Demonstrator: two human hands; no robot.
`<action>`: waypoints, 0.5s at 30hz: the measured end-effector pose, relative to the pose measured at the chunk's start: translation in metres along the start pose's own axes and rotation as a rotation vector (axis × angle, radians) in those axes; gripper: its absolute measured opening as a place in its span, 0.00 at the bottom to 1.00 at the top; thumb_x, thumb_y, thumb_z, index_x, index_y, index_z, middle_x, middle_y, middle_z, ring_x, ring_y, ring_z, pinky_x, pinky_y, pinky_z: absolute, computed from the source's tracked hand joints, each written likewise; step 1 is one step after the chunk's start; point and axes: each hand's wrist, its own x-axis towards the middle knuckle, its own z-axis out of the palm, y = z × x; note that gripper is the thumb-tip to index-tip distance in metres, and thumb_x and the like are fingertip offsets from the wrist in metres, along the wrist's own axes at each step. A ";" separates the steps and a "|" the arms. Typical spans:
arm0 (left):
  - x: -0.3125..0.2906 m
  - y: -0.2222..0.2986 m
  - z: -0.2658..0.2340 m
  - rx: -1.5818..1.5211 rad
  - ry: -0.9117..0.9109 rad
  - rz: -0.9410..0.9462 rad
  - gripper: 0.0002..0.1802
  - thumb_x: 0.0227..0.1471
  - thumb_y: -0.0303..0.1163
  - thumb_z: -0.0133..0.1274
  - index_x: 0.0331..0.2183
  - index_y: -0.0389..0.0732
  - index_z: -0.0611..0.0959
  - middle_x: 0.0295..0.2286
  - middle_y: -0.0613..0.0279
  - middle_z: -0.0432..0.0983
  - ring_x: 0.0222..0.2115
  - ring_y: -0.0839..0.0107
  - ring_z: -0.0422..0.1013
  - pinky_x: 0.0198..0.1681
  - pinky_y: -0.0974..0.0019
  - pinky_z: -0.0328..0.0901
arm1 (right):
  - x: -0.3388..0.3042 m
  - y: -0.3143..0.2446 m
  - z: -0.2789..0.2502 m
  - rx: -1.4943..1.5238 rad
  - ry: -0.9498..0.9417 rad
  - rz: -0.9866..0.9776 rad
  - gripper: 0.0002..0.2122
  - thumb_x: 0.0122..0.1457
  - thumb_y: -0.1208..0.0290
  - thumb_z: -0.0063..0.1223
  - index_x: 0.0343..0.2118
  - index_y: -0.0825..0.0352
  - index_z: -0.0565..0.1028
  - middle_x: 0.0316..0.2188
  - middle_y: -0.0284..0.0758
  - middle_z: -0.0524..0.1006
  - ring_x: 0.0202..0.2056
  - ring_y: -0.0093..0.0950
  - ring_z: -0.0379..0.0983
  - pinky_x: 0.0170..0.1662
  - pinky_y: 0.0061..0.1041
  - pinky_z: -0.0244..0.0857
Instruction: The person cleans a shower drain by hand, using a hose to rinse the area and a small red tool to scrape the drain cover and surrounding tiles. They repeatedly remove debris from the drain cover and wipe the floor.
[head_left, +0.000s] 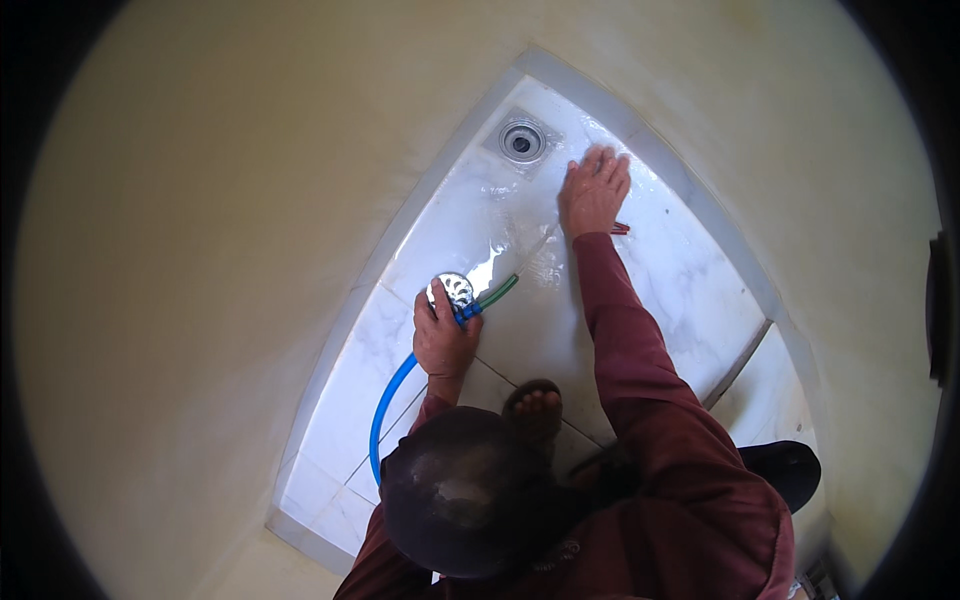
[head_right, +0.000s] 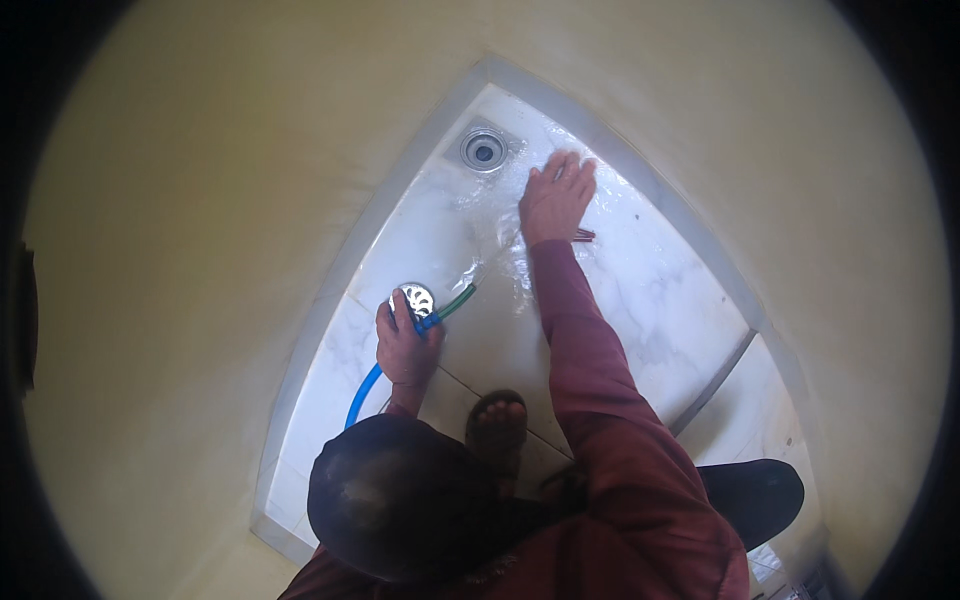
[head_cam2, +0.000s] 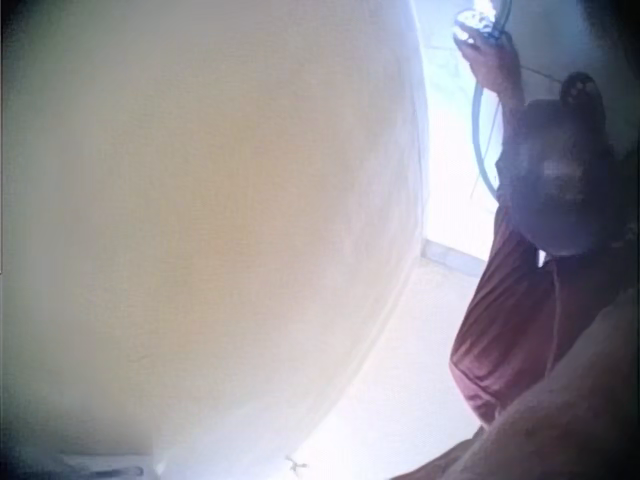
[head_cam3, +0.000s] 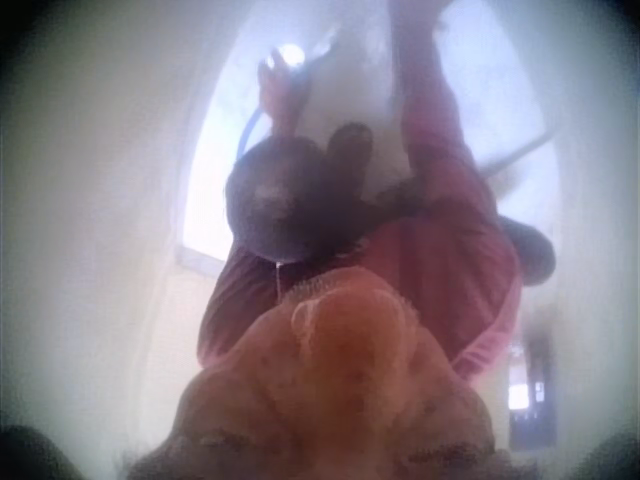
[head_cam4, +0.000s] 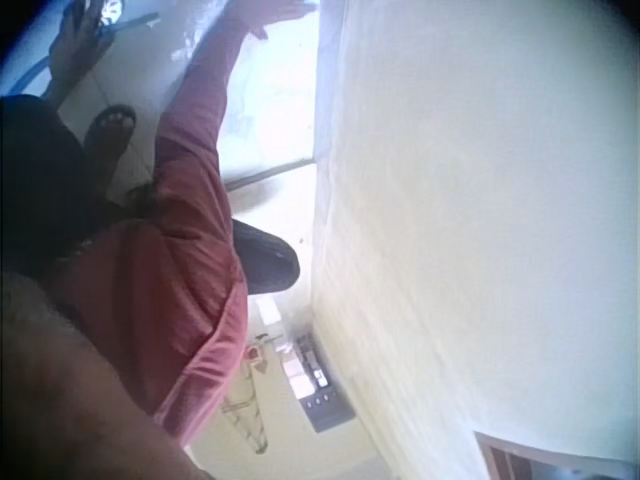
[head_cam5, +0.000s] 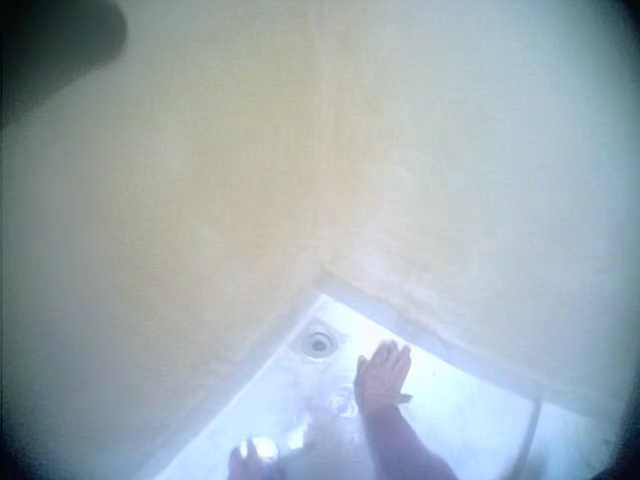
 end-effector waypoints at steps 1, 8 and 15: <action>0.000 0.000 -0.001 -0.005 -0.002 -0.003 0.51 0.45 0.43 0.69 0.67 0.42 0.68 0.57 0.39 0.69 0.51 0.44 0.76 0.45 0.49 0.77 | 0.000 -0.010 0.002 0.035 -0.053 -0.053 0.26 0.63 0.71 0.56 0.65 0.68 0.69 0.56 0.46 0.73 0.66 0.53 0.62 0.66 0.53 0.55; 0.000 -0.003 -0.007 -0.009 -0.029 -0.007 0.51 0.45 0.44 0.69 0.67 0.40 0.67 0.57 0.40 0.69 0.50 0.45 0.75 0.44 0.50 0.77 | 0.020 -0.024 -0.003 0.356 -0.162 -0.204 0.20 0.57 0.78 0.62 0.53 0.54 0.84 0.50 0.37 0.77 0.56 0.40 0.71 0.59 0.46 0.64; 0.002 0.002 -0.009 -0.030 -0.064 -0.022 0.52 0.45 0.44 0.69 0.68 0.41 0.67 0.57 0.39 0.69 0.53 0.44 0.74 0.46 0.49 0.77 | 0.031 0.005 -0.001 0.464 -0.196 -0.068 0.13 0.60 0.72 0.67 0.48 0.63 0.84 0.38 0.41 0.76 0.42 0.42 0.77 0.46 0.41 0.73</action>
